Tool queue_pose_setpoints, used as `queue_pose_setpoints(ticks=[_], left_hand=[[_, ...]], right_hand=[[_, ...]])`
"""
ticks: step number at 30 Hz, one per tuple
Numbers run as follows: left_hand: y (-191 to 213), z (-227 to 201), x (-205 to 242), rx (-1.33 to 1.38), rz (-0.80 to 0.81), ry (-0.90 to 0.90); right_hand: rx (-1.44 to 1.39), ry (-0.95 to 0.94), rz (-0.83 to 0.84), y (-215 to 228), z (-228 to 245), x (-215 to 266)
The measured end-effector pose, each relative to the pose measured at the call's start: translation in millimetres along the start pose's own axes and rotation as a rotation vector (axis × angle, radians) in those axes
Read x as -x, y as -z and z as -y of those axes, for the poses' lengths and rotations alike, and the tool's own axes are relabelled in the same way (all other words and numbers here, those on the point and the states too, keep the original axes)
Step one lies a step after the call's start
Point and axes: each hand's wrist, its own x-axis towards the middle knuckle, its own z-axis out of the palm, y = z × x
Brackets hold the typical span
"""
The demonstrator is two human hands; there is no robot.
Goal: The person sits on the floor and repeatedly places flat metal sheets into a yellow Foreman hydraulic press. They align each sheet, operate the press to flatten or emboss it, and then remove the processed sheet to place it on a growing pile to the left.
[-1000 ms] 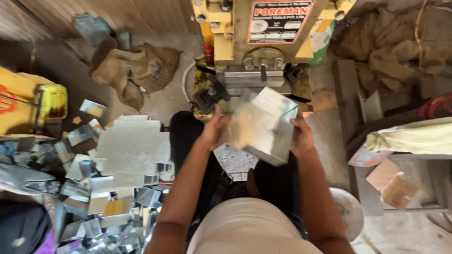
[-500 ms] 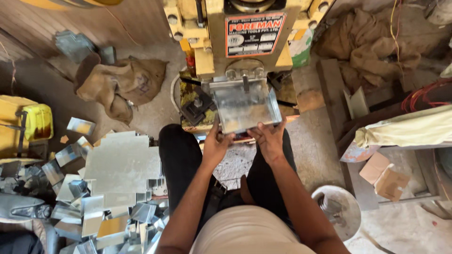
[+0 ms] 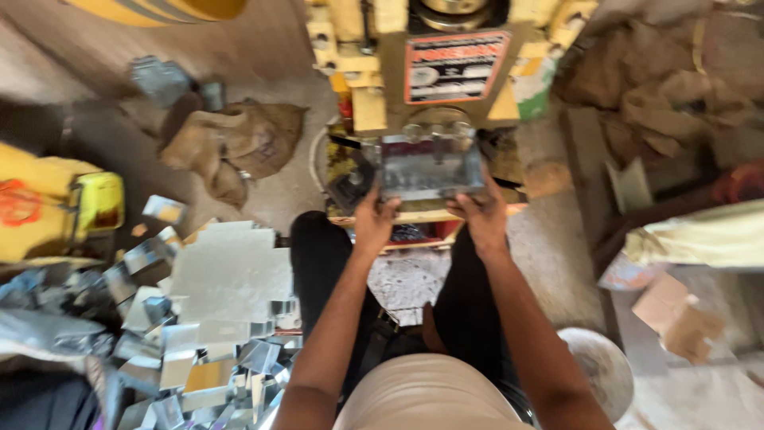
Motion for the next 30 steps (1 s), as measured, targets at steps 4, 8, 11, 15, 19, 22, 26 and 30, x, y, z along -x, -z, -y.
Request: queue_pose_setpoints(ticks=[4, 8, 11, 15, 19, 22, 26, 30], left_hand=[[9, -9, -13, -0.175, 0.009, -0.059], [6, -11, 2, -0.218, -0.032, -0.114], [7, -27, 2, -0.267, -0.058, -0.032], [2, -41, 4, -0.253, -0.091, -0.102], [-1, -47, 9, -0.225, -0.13, -0.022], [-1, -49, 8, -0.295, -0.173, -0.045], [3, -35, 9, -0.325, -0.22, -0.118], [4, -20, 8, -0.304, -0.221, -0.022]], right_hand=[[0.077, 0.068, -0.054, -4, -6, -13], [0.112, 0.047, -0.065, 0, 2, 5], [0.194, 0.018, -0.111, -7, 12, 4], [0.222, 0.025, -0.138, -9, 15, 4], [0.179, -0.019, -0.149, -11, 15, 6], [0.19, -0.004, -0.142, -14, 20, 7], [0.187, -0.011, -0.14, -15, 23, 9], [0.197, -0.023, -0.163, -18, 24, 9]])
